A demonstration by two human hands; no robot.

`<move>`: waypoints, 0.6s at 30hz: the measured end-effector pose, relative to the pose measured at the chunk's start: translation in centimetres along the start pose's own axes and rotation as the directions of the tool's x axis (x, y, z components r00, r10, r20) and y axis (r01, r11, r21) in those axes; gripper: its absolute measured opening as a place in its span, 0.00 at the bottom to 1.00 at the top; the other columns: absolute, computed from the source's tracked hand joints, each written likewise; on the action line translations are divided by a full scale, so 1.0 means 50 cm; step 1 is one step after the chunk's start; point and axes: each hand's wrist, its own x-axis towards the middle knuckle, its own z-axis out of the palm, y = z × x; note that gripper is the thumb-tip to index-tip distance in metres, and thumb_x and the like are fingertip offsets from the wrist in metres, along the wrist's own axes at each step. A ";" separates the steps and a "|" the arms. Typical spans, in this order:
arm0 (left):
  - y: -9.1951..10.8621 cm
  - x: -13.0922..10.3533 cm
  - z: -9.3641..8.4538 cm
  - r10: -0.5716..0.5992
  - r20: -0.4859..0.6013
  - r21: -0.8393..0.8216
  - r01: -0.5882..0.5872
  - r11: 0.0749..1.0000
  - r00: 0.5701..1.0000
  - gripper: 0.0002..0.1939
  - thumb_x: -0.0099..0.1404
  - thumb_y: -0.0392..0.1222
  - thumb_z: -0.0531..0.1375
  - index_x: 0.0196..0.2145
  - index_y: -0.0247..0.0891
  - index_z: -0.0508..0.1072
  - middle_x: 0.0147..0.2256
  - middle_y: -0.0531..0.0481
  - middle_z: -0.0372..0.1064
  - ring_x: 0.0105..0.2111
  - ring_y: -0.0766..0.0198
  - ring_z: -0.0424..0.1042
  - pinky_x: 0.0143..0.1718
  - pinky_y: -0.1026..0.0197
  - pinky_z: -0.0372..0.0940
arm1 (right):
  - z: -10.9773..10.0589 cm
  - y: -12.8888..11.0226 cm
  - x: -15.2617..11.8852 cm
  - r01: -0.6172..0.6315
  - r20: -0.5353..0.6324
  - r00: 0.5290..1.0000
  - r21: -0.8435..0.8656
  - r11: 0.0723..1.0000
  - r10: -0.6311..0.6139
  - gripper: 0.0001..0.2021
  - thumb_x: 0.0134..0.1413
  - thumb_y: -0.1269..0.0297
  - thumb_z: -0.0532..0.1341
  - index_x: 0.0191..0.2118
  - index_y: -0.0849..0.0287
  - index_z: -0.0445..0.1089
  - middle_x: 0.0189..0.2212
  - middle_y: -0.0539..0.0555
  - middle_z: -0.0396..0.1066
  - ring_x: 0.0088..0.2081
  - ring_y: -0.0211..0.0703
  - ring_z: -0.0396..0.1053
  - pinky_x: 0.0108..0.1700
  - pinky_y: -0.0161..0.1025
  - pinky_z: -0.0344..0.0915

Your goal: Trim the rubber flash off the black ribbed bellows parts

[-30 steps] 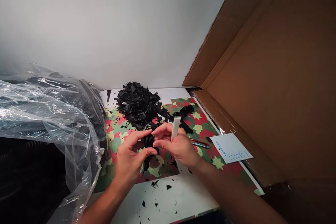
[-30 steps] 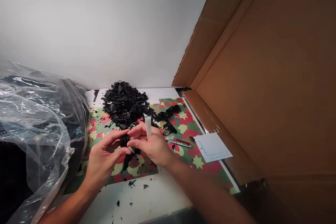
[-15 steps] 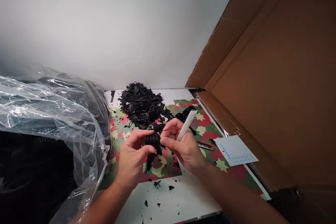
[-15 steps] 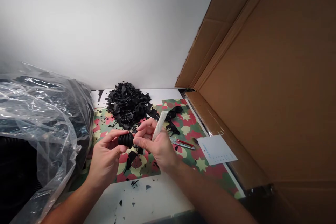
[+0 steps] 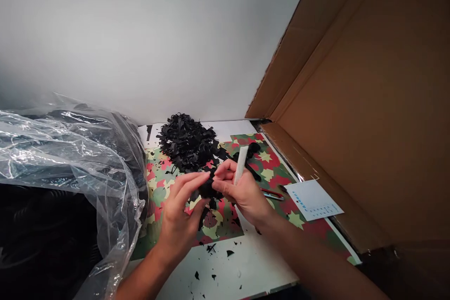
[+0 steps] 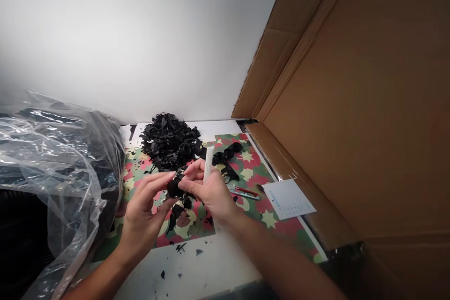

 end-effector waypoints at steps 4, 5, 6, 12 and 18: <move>0.001 0.004 0.005 -0.309 -0.029 -0.182 0.299 0.937 0.951 0.27 0.51 0.40 0.76 0.50 0.47 0.82 0.45 0.46 0.77 0.44 0.55 0.77 0.43 0.56 0.77 | 0.009 0.005 -0.013 0.190 -0.074 0.977 -0.143 0.971 -0.202 0.17 0.42 0.57 0.78 0.32 0.53 0.70 0.28 0.48 0.72 0.30 0.40 0.70 0.33 0.37 0.69; 0.003 0.006 0.005 -0.382 -0.006 -0.225 0.371 0.901 0.924 0.26 0.49 0.42 0.77 0.47 0.44 0.82 0.42 0.46 0.78 0.40 0.57 0.78 0.39 0.58 0.77 | 0.011 0.008 -0.016 0.204 -0.063 0.974 -0.167 0.965 -0.217 0.16 0.43 0.57 0.78 0.32 0.52 0.71 0.28 0.48 0.72 0.30 0.40 0.70 0.33 0.38 0.70; 0.006 0.008 0.005 -0.437 0.019 -0.252 0.427 0.868 0.899 0.25 0.48 0.42 0.77 0.45 0.42 0.83 0.39 0.46 0.79 0.35 0.58 0.78 0.35 0.59 0.77 | 0.013 0.011 -0.020 0.210 -0.047 0.974 -0.187 0.960 -0.222 0.15 0.44 0.57 0.77 0.31 0.52 0.71 0.28 0.48 0.72 0.29 0.41 0.70 0.33 0.39 0.70; 0.014 0.013 -0.001 -0.378 -0.007 -0.194 0.370 0.909 0.926 0.20 0.50 0.44 0.76 0.42 0.42 0.85 0.35 0.48 0.78 0.33 0.59 0.78 0.36 0.57 0.78 | 0.011 0.018 -0.020 0.188 0.025 0.982 -0.229 0.955 -0.187 0.15 0.49 0.49 0.74 0.33 0.53 0.73 0.31 0.51 0.74 0.32 0.44 0.72 0.36 0.41 0.72; 0.010 0.005 0.002 -0.216 -0.009 -0.166 0.211 0.963 0.976 0.18 0.56 0.42 0.73 0.46 0.48 0.85 0.36 0.48 0.75 0.34 0.60 0.75 0.33 0.61 0.76 | 0.013 0.012 -0.016 0.156 0.014 0.988 -0.140 0.978 -0.155 0.18 0.46 0.48 0.75 0.33 0.53 0.72 0.29 0.49 0.71 0.31 0.41 0.70 0.35 0.39 0.70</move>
